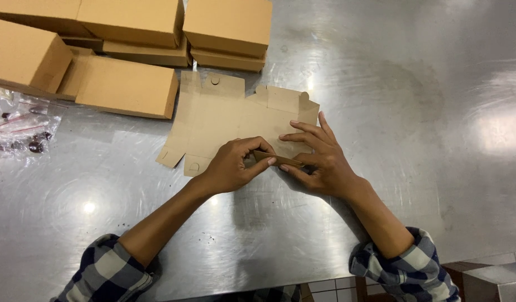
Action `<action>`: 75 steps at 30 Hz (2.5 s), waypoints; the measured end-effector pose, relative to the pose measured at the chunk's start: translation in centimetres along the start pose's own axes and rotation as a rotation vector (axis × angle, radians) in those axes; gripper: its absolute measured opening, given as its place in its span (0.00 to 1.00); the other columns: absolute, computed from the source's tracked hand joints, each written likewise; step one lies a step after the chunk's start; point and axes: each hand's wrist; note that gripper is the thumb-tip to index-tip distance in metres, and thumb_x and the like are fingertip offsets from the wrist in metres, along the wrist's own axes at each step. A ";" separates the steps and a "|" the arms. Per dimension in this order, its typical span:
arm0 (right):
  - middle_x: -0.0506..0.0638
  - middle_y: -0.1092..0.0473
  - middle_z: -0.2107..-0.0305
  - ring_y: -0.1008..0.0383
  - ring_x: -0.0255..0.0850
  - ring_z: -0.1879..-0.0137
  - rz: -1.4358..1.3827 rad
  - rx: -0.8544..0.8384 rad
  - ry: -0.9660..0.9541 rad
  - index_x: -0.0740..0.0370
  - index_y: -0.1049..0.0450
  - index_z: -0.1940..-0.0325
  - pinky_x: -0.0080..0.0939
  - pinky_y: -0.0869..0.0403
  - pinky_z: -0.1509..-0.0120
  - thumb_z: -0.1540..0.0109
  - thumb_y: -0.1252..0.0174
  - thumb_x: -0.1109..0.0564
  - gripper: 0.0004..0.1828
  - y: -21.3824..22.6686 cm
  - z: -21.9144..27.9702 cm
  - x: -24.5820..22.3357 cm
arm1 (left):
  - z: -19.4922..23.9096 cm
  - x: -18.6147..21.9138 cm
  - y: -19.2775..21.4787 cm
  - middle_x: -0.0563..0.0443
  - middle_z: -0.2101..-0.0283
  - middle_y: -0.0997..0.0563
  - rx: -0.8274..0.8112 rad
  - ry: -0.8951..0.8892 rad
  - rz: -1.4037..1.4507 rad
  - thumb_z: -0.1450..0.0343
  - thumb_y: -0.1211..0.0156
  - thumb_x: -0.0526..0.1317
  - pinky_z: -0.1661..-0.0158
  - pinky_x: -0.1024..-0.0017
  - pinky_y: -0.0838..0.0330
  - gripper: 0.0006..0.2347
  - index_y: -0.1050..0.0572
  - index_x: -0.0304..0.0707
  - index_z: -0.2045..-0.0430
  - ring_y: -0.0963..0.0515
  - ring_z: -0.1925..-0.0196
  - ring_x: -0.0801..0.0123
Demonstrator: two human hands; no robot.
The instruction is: The person folds flat cardboard pieces into small rectangular boxes on a stainless steel table. They fold the sides, tuck flaps, and secure the box shape. A small plastic-wrapped item is placed inside one box, which is then closed and stacked with others.
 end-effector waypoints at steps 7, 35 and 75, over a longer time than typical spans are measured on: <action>0.51 0.22 0.48 0.32 0.56 0.29 -0.029 -0.002 0.010 0.54 0.16 0.74 0.73 0.59 0.18 0.40 0.30 0.54 0.08 -0.1 -0.1 0.1 | 0.1 -0.5 -0.3 0.46 0.72 0.16 0.015 -0.015 0.002 0.27 0.36 0.39 0.59 0.63 0.28 0.04 0.19 0.42 0.62 0.20 0.70 0.61; 0.52 0.23 0.46 0.30 0.57 0.30 -0.085 0.141 -0.044 0.50 0.15 0.70 0.68 0.56 0.18 0.42 0.29 0.53 0.04 -0.5 0.1 -0.7 | 0.3 -0.5 -0.2 0.45 0.71 0.16 0.041 -0.014 0.046 0.28 0.35 0.37 0.64 0.68 0.28 0.05 0.17 0.40 0.62 0.23 0.70 0.65; 0.42 0.22 0.62 0.22 0.40 0.51 0.367 0.111 -0.298 0.52 0.19 0.57 0.48 0.31 0.38 0.39 0.35 0.51 0.08 -5.5 9.0 -15.3 | 2.1 3.9 2.7 0.46 0.52 0.14 -0.448 -0.173 -0.382 0.36 0.36 0.35 0.46 0.51 0.25 0.07 0.14 0.50 0.71 0.18 0.47 0.46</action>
Point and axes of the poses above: each hand's wrist, its own z-axis away from the middle knuckle, its own y-axis out of the back of the hand, x = y × z
